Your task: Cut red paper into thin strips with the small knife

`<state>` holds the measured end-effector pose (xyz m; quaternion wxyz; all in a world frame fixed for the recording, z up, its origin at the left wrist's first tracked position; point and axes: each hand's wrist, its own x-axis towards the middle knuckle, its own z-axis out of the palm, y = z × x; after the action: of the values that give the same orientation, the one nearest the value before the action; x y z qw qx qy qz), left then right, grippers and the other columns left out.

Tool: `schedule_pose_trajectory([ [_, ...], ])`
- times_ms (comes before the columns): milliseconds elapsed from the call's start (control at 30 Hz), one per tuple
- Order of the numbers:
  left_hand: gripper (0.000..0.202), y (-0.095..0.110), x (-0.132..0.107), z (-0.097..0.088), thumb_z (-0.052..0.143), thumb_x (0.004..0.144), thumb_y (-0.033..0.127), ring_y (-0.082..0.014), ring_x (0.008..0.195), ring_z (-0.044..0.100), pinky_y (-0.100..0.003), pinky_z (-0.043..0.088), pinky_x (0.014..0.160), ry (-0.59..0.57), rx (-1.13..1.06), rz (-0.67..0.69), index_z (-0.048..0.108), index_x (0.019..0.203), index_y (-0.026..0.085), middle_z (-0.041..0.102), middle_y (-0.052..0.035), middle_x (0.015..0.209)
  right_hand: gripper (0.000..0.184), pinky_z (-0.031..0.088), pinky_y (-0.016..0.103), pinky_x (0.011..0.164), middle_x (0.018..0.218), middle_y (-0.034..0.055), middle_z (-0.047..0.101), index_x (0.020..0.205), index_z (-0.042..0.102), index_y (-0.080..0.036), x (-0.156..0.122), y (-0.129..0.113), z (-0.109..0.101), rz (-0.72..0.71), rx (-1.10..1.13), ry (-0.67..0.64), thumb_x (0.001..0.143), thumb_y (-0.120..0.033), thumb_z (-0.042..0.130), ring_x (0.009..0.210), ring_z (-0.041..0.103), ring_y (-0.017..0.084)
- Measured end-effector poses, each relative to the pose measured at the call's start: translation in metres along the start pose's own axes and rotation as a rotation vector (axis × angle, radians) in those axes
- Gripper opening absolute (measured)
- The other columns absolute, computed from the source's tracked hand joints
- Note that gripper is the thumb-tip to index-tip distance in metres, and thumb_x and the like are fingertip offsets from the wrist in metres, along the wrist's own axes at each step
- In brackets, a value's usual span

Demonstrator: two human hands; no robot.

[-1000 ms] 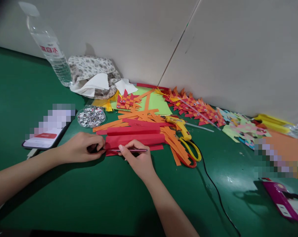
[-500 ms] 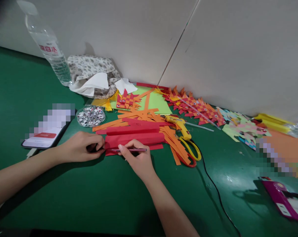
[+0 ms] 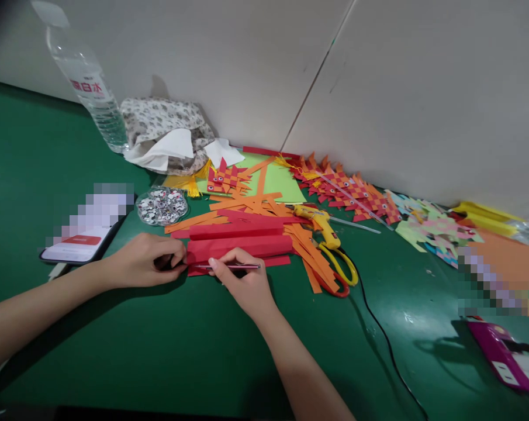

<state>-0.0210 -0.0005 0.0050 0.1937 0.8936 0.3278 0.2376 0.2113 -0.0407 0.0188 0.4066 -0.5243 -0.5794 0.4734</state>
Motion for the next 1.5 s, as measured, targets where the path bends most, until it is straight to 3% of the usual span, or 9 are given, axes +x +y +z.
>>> schedule_pose_trajectory([
  [633,0.011,0.0015,0.0004,-0.0005,0.057,0.074,0.015,-0.0051,0.048,0.043,-0.018,0.028,0.048,-0.003,-0.001,-0.005,0.048,0.069,0.019,0.05,0.0084,0.055,0.026,0.044,0.023,0.051,0.065,0.002,0.072,0.066,0.061,-0.02,0.0008,0.0004,-0.0003,0.046,0.031,-0.004,0.08,-0.04,0.07,0.049,0.055,0.011],
  [900,0.012,0.0035,0.0019,-0.0031,0.055,0.073,0.015,-0.005,0.047,0.042,-0.019,0.027,0.047,0.002,0.008,0.001,0.046,0.067,0.019,0.049,0.0085,0.054,0.027,0.043,0.021,0.048,0.059,0.0006,0.07,0.064,0.057,-0.02,0.0011,0.0022,0.001,0.057,0.072,0.059,0.08,-0.038,0.07,0.049,0.057,0.011],
  [1133,0.011,0.0044,0.0025,-0.0025,0.054,0.075,0.016,-0.0052,0.046,0.043,-0.018,0.028,0.047,-0.005,0.011,-0.002,0.047,0.067,0.019,0.048,0.0083,0.054,0.026,0.044,0.024,0.051,0.066,0.0023,0.072,0.067,0.06,-0.02,0.0007,0.0026,-0.0002,0.049,0.024,-0.002,0.08,-0.04,0.07,0.049,0.055,0.011],
  [1500,0.013,0.0042,0.0019,-0.0029,0.055,0.076,0.017,-0.0051,0.046,0.043,-0.018,0.028,0.047,-0.007,0.017,-0.002,0.046,0.067,0.019,0.049,0.008,0.054,0.026,0.045,0.024,0.05,0.065,0.0024,0.072,0.066,0.061,-0.02,0.0008,0.001,0.0002,0.024,0.032,0.005,0.079,-0.04,0.069,0.049,0.056,0.012],
])
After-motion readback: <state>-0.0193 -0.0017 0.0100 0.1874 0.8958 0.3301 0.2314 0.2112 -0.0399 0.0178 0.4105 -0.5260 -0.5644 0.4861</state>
